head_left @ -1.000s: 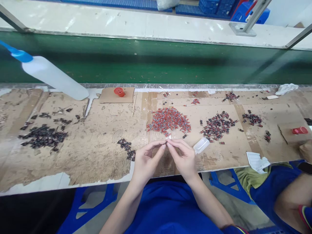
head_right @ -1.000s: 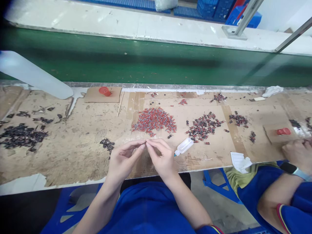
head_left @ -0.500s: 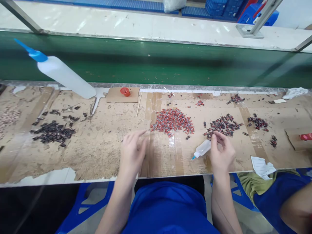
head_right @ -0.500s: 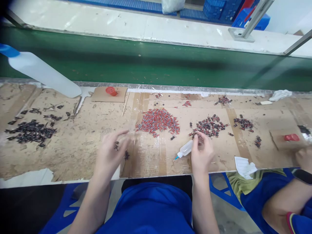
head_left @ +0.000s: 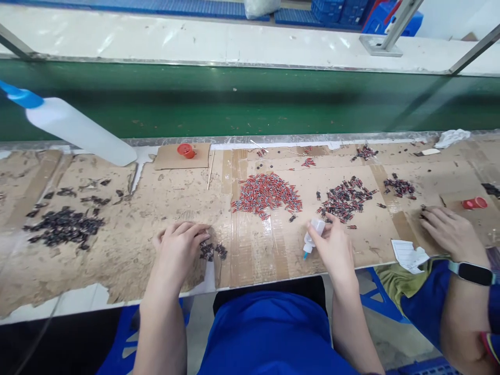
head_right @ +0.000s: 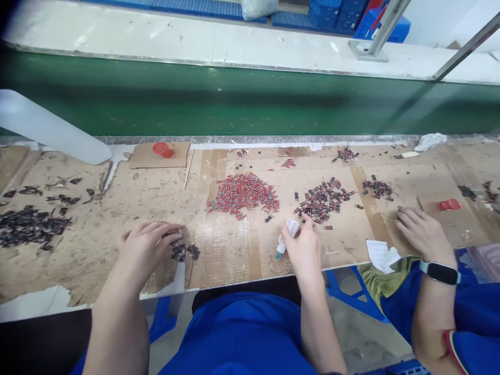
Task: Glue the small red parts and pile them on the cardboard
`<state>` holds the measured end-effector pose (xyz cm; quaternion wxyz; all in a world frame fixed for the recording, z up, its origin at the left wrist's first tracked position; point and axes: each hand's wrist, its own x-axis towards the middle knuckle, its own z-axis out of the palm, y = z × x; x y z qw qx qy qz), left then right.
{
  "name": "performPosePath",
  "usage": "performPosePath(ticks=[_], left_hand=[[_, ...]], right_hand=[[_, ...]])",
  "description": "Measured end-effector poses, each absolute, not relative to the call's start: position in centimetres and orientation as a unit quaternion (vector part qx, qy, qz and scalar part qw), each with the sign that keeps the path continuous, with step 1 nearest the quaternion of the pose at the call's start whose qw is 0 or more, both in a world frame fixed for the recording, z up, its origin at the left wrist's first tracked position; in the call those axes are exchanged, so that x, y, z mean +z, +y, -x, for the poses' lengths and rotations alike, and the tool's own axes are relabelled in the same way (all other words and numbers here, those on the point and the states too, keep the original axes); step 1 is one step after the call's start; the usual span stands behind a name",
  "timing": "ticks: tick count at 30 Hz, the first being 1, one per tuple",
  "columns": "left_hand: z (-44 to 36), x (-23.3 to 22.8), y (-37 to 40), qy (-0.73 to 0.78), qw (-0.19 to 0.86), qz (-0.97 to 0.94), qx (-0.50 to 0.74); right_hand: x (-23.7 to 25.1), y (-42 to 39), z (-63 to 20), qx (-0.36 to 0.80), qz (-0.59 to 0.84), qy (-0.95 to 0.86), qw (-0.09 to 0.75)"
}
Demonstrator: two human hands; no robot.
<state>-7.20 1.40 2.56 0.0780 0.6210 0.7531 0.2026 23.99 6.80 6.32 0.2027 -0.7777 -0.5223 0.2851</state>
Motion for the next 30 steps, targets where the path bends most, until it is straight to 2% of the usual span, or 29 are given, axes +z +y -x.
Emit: performPosePath(ticks=[6,9,13,21,30], left_hand=[[8.2,2.2,1.3,0.723,0.079,-0.653,0.213],[8.5,2.2,1.4,0.708,0.073,-0.668,0.22],[7.0,2.7,1.5,0.685,0.05,-0.673,0.276],[-1.3,2.2,1.0,0.633,0.177,-0.673,0.34],[-2.4,1.0,0.6,0.659,0.223,-0.624,0.356]], right_hand=[[5.7,6.1,-24.0,0.542,0.635,-0.383,0.395],[5.5,5.8,-23.3,0.636,0.577,-0.279,0.43],[4.8,5.6,-22.5,0.713,0.516,-0.186,0.436],[3.9,5.9,-21.3,0.622,0.534,-0.224,0.526],[3.7,4.7,-19.9,0.499,0.586,-0.395,0.501]])
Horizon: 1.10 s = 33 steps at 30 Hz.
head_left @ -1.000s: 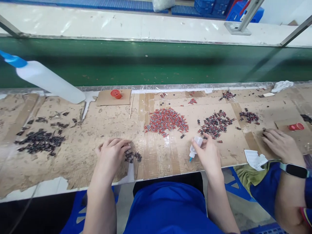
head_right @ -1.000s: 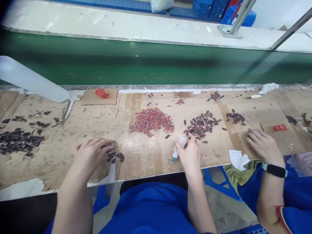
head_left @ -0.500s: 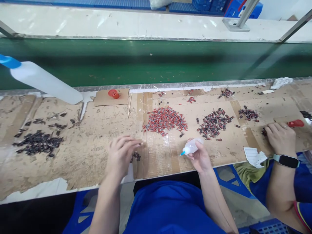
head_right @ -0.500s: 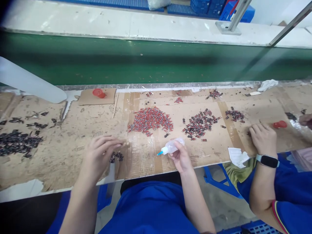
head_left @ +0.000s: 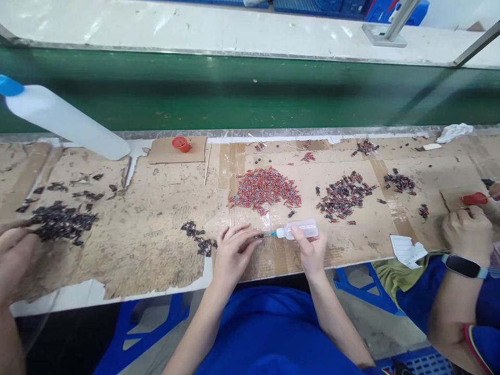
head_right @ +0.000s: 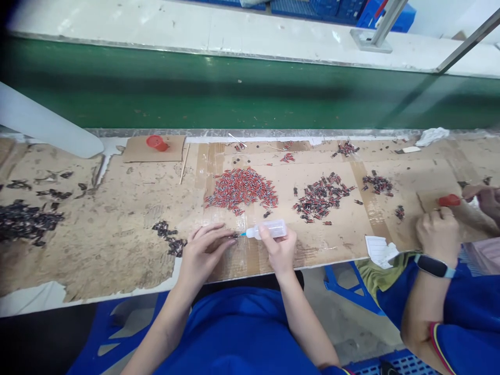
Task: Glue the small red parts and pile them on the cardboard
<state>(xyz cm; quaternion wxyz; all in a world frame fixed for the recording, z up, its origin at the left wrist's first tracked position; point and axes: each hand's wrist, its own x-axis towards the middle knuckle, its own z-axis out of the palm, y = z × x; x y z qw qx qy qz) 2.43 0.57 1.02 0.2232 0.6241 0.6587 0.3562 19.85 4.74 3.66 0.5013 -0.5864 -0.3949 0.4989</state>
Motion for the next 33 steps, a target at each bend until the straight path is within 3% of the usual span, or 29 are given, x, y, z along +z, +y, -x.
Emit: performPosePath(ticks=[26,33], left_hand=[[-2.1,2.0,1.2,0.695,0.274,-0.57,0.342],[-2.1,2.3,1.4,0.696,0.286,-0.563,0.342]], right_hand=[[3.2,4.6,-19.0,0.483,0.6,-0.468,0.433],[3.3,4.5,-18.9,0.469,0.613,-0.446,0.454]])
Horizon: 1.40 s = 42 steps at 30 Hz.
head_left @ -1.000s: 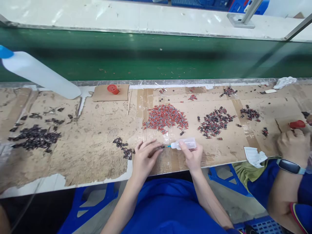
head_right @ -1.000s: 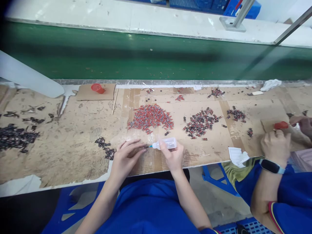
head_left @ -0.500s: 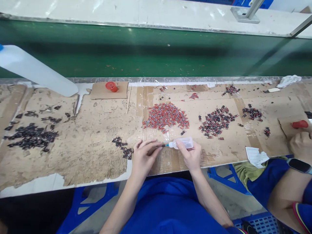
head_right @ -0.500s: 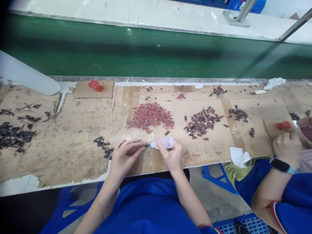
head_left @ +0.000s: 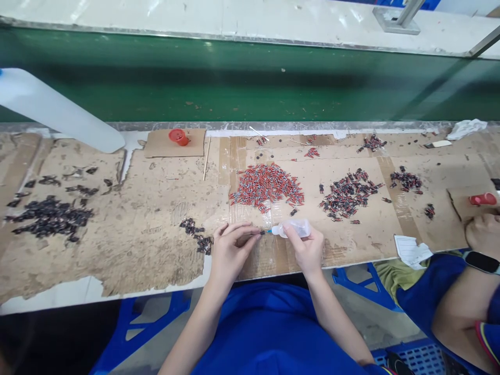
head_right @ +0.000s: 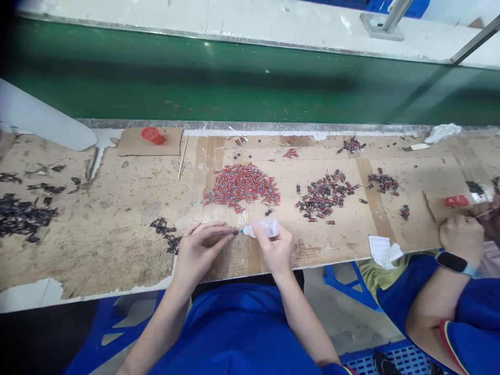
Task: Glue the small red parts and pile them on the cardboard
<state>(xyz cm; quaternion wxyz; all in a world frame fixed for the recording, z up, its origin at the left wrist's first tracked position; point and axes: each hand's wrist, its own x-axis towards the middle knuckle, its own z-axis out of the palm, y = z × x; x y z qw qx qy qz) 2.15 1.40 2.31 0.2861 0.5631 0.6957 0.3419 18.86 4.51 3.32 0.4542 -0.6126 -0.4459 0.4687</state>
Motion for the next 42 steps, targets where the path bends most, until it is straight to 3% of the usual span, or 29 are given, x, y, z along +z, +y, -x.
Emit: performPosePath(ticks=[28,32,36,39,42], left_hand=[[-2.0,2.4,1.9,0.686,0.322,-0.555,0.342],[-1.9,2.5,1.9,0.674,0.309,-0.585,0.328],[-2.2,2.3,1.8,0.688,0.266,-0.6,0.308],[-2.3,1.8,1.7,0.682,0.262,-0.6,0.326],[-2.0,1.3,1.6,0.664,0.275,-0.589,0.37]], right_hand=[[3.5,5.0,-19.9,0.47,0.62,-0.424,0.464],[3.8,5.0,-21.7,0.401,0.673,-0.445,0.433],[4.3,5.3,-22.9,0.192,0.726,-0.557,0.356],[4.5,6.2,-22.6,0.046,0.665,-0.659,0.348],[4.5,7.6,-21.3,0.061,0.537,-0.772,0.334]])
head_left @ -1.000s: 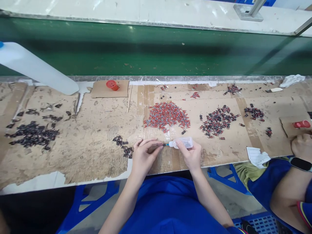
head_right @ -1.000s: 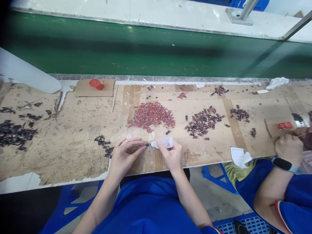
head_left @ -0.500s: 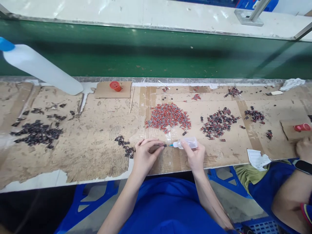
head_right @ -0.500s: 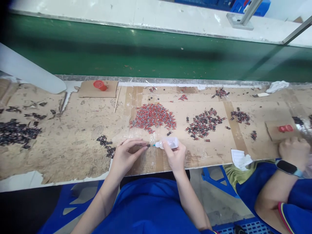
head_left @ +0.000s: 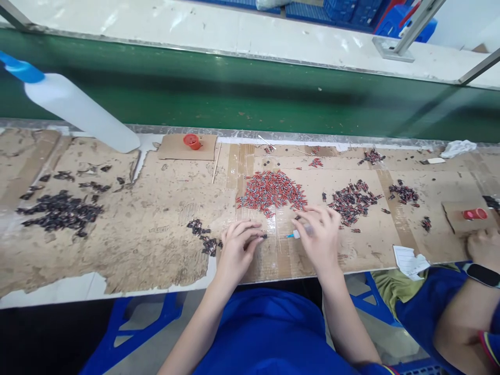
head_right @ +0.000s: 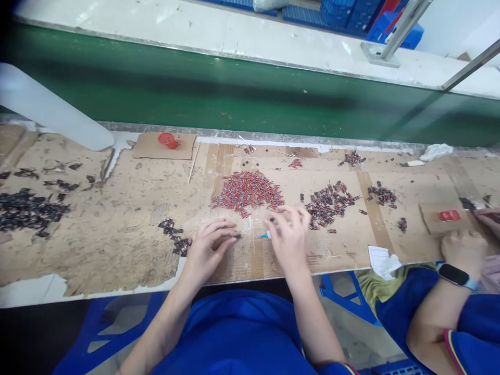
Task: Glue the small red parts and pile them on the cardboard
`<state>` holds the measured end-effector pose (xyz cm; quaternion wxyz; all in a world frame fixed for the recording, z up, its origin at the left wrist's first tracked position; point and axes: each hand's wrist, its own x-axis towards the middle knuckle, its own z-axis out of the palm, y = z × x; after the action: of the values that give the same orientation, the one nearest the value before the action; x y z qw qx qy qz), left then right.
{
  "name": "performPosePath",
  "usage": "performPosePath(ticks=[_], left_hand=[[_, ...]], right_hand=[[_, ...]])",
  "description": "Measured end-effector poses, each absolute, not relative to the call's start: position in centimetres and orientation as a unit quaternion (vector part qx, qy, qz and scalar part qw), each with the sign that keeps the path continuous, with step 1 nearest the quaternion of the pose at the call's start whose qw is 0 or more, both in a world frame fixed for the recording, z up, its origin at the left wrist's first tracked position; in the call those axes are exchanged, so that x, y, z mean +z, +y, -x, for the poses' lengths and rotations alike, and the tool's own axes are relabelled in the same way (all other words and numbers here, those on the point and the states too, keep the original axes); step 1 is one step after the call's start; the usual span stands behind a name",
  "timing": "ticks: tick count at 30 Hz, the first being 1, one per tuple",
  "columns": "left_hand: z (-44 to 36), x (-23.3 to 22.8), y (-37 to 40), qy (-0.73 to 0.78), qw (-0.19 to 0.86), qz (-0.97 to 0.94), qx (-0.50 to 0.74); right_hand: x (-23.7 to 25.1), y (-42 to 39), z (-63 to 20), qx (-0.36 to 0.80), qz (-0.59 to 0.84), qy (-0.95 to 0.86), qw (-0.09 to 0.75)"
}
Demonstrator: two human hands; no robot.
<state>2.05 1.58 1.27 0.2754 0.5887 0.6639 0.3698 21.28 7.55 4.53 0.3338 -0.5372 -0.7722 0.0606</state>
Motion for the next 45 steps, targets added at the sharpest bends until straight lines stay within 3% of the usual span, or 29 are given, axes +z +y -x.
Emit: performPosePath(ticks=[3,7,14,17,21,24,28,37,45], left_hand=[[-1.7,1.2,1.4,0.645,0.301,-0.56,0.424],[-1.7,1.8,1.1,0.646,0.311,-0.508,0.478],[-1.9,2.4,1.0,0.663,0.305,-0.469,0.498],[-2.1,2.4,1.0,0.666,0.307,-0.451,0.509],[-2.7,2.5,1.1,0.662,0.319,-0.422,0.53],[-3.1,2.9,1.2,0.657,0.315,-0.419,0.542],[-3.5,3.6,1.3,0.654,0.318,-0.428,0.537],[-3.8,4.3,1.2,0.648,0.334,-0.43,0.533],[-3.4,4.6,1.3,0.626,0.373,-0.418,0.543]], right_hand=[[4.2,9.2,-19.6,0.127,0.431,-0.843,0.295],[3.7,10.8,-18.0,0.171,0.393,-0.878,0.211],[4.4,10.4,-17.2,0.072,0.396,-0.911,0.087],[4.9,9.9,-17.5,0.115,0.388,-0.903,0.145],[5.3,8.8,-17.5,0.288,0.384,-0.82,0.313],[5.3,7.6,-16.8,0.409,0.422,-0.713,0.381],[5.0,6.8,-16.1,0.504,0.477,-0.596,0.405],[4.7,6.0,-15.8,0.571,0.483,-0.503,0.434],[5.0,5.1,-15.7,0.541,0.463,-0.523,0.468]])
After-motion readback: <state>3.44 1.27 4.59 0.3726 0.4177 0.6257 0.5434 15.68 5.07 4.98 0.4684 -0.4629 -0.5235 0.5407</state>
